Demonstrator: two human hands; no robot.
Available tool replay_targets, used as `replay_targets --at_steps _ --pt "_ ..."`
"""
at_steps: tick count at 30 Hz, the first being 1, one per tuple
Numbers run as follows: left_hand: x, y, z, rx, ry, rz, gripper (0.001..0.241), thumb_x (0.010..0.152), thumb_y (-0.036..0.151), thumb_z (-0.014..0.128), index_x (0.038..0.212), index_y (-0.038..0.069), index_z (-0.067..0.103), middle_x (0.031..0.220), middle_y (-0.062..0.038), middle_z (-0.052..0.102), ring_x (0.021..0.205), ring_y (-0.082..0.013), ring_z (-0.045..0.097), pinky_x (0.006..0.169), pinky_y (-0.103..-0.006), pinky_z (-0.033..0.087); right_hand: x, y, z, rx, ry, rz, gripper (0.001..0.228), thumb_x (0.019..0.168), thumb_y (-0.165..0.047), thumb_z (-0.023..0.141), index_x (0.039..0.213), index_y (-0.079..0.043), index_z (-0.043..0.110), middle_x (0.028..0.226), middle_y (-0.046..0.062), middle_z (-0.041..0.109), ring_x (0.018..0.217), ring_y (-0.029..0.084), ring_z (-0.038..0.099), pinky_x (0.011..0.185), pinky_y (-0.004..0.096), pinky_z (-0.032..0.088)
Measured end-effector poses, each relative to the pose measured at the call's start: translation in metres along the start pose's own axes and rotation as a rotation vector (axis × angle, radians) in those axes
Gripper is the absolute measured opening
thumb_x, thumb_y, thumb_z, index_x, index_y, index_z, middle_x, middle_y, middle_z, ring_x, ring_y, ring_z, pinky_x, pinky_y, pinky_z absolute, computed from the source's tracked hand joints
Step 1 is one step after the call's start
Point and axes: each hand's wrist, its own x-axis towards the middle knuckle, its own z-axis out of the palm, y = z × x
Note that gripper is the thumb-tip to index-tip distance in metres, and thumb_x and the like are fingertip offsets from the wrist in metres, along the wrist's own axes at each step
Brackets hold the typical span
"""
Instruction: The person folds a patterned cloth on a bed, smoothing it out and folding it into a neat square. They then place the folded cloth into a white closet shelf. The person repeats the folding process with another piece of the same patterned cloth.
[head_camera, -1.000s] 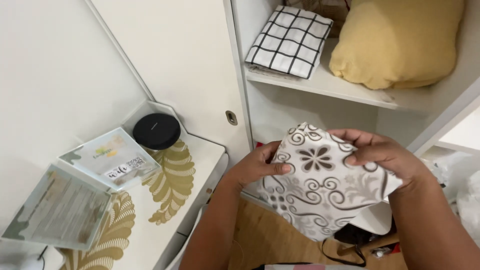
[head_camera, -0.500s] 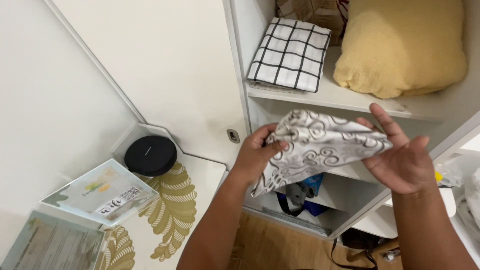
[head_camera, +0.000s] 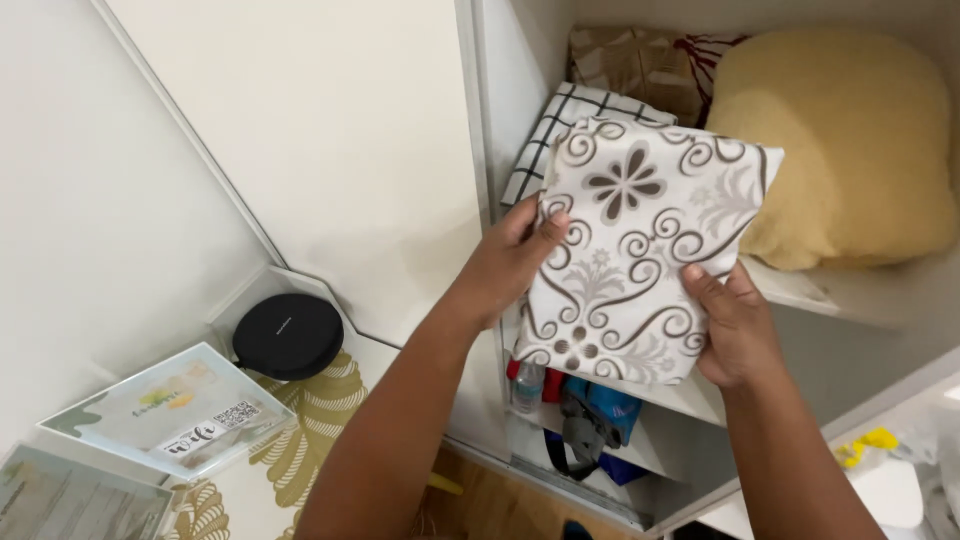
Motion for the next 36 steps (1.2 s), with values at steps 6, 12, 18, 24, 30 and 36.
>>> replay_targets --at_steps 6,12,18,24,30,36 --pt "0.051 0.022 -0.006 0.321 -0.149 0.133 0.096 0.091 0.001 0.065 0.165 0.017 0.007 0.151 -0.018 0.048 0.128 -0.0241 0.057 0.106 -0.0384 0.048 0.042 -0.020 0.004 0.093 0.011 -0.033 0.043 0.101 -0.012 0.062 0.143 -0.004 0.053 0.130 0.009 0.066 0.112 0.019 0.068 0.096 0.037 0.058" --pt "0.152 0.040 0.006 0.719 0.167 0.584 0.060 0.097 0.006 0.064 0.154 0.012 0.049 0.139 -0.020 0.069 0.121 -0.0335 0.072 0.102 -0.0408 0.056 0.124 -0.054 0.038 0.110 0.033 -0.047 0.043 0.102 -0.013 0.058 0.141 0.003 0.051 0.129 0.016 0.070 0.116 0.025 0.071 0.099 0.037 0.061" --pt "0.195 0.029 0.009 1.361 0.449 0.460 0.056 0.081 0.005 0.060 0.137 0.006 0.057 0.129 -0.022 0.064 0.112 -0.0429 0.063 0.099 -0.0478 0.048 0.247 0.003 0.011 -0.037 0.099 0.260 0.053 0.102 -0.015 0.062 0.149 0.009 0.051 0.122 0.017 0.068 0.095 0.024 0.069 0.080 0.037 0.063" --pt "0.179 0.004 0.007 1.348 0.201 0.150 0.047 0.102 0.014 0.046 0.148 0.008 0.054 0.146 -0.021 0.058 0.132 -0.0378 0.058 0.117 -0.0418 0.044 0.229 0.009 0.015 -0.005 0.038 0.133 0.077 0.094 0.005 0.060 0.161 -0.002 0.024 0.132 0.017 0.065 0.105 0.024 0.071 0.087 0.035 0.065" --pt "0.209 -0.072 -0.023 1.364 0.126 0.132 0.063 0.104 0.046 0.024 0.153 0.008 0.038 0.157 -0.019 0.038 0.147 -0.0358 0.031 0.120 -0.0425 0.020 0.205 -0.002 0.044 -0.108 0.097 0.076 0.075 0.090 0.009 0.055 0.159 -0.015 0.036 0.134 0.015 0.064 0.106 0.022 0.070 0.087 0.035 0.063" --pt "0.214 -0.080 -0.025 1.318 0.064 0.075 0.066 0.105 0.048 0.021 0.155 0.007 0.037 0.160 -0.018 0.036 0.151 -0.0330 0.030 0.123 -0.0418 0.022 0.210 0.004 0.034 -0.186 0.125 0.068 0.069 0.093 0.005 0.056 0.158 -0.009 0.041 0.136 0.014 0.065 0.110 0.021 0.067 0.093 0.032 0.059"
